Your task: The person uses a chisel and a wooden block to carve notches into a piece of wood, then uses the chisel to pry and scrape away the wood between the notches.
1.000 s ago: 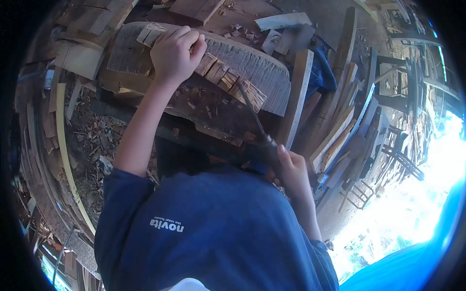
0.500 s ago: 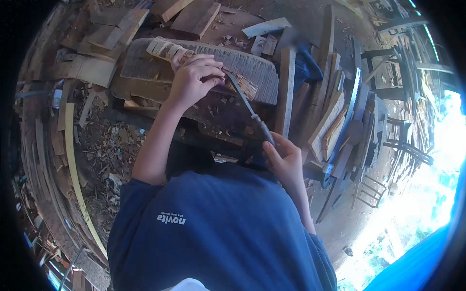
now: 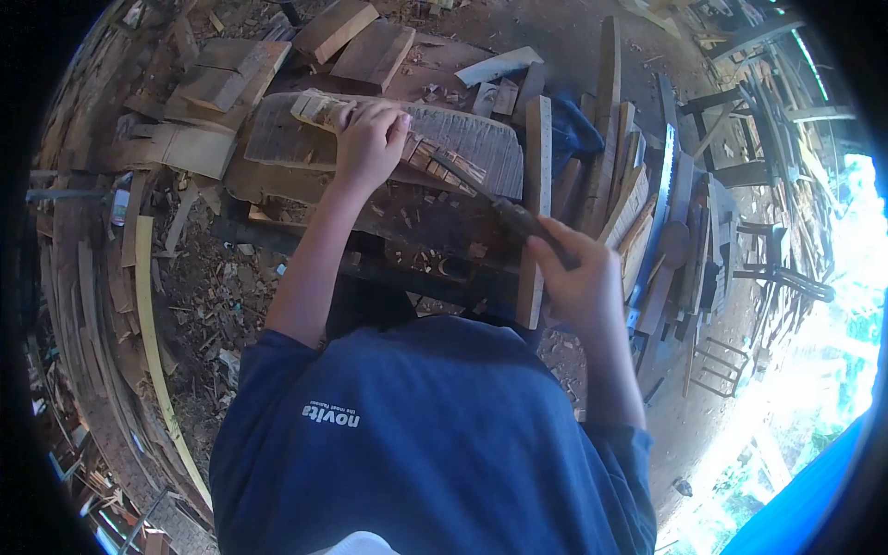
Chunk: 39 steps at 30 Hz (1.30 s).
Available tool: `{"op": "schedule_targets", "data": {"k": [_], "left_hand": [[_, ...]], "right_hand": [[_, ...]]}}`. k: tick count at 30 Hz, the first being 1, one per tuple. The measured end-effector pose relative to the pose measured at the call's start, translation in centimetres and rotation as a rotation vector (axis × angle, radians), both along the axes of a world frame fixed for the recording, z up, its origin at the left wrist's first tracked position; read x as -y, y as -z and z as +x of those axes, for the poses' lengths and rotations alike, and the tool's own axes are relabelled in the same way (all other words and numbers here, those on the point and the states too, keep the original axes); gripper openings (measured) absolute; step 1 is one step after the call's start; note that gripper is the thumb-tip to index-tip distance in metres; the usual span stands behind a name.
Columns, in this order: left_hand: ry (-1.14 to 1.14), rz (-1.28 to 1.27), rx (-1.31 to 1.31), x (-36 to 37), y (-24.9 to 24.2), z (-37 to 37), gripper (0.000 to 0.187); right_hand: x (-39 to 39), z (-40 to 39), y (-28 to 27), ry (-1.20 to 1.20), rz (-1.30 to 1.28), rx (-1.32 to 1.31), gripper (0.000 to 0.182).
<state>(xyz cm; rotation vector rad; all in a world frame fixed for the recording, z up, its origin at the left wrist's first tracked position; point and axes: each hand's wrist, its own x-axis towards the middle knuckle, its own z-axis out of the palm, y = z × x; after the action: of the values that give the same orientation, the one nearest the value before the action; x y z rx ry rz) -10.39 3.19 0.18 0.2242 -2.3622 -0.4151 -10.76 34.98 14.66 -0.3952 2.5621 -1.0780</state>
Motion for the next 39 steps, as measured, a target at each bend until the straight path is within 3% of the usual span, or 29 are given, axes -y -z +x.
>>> {"op": "schedule_targets", "data": {"k": [3, 11, 15, 20, 28, 33, 35, 39], "left_hand": [[0.023, 0.107, 0.124, -0.2, 0.7, 0.3, 0.016], [0.018, 0.096, -0.110, -0.2, 1.1, 0.2, 0.019], [-0.030, 0.120, -0.047, -0.4, 1.0, 0.3, 0.018], [-0.051, 0.085, 0.019, -0.3, 0.9, 0.2, 0.015], [-0.059, 0.074, 0.086, -0.4, 0.5, -0.2, 0.012], [0.024, 0.128, 0.080, 0.6, 0.6, -0.1, 0.013], [0.029, 0.135, 0.094, 0.6, 0.5, -0.2, 0.014], [0.038, 0.124, 0.101, 0.7, 0.7, -0.1, 0.013]], "right_hand": [[1.4, -1.6, -2.9, -0.103, 0.117, -0.074, 0.037], [2.4, -9.0, -5.5, -0.350, 0.218, -0.014, 0.035], [3.7, -13.3, -6.5, -0.419, 0.267, 0.102, 0.036], [5.0, -19.4, -5.7, -0.528, 0.289, 0.274, 0.036], [6.8, -24.1, -3.9, -0.671, 0.293, 0.288, 0.042], [3.0, -21.2, 0.3, -0.502, 0.207, 0.386, 0.044], [1.5, -18.0, 1.0, -0.238, 0.115, 0.508, 0.043], [-0.3, -12.8, 2.9, 0.019, -0.058, 0.624, 0.036]]}}
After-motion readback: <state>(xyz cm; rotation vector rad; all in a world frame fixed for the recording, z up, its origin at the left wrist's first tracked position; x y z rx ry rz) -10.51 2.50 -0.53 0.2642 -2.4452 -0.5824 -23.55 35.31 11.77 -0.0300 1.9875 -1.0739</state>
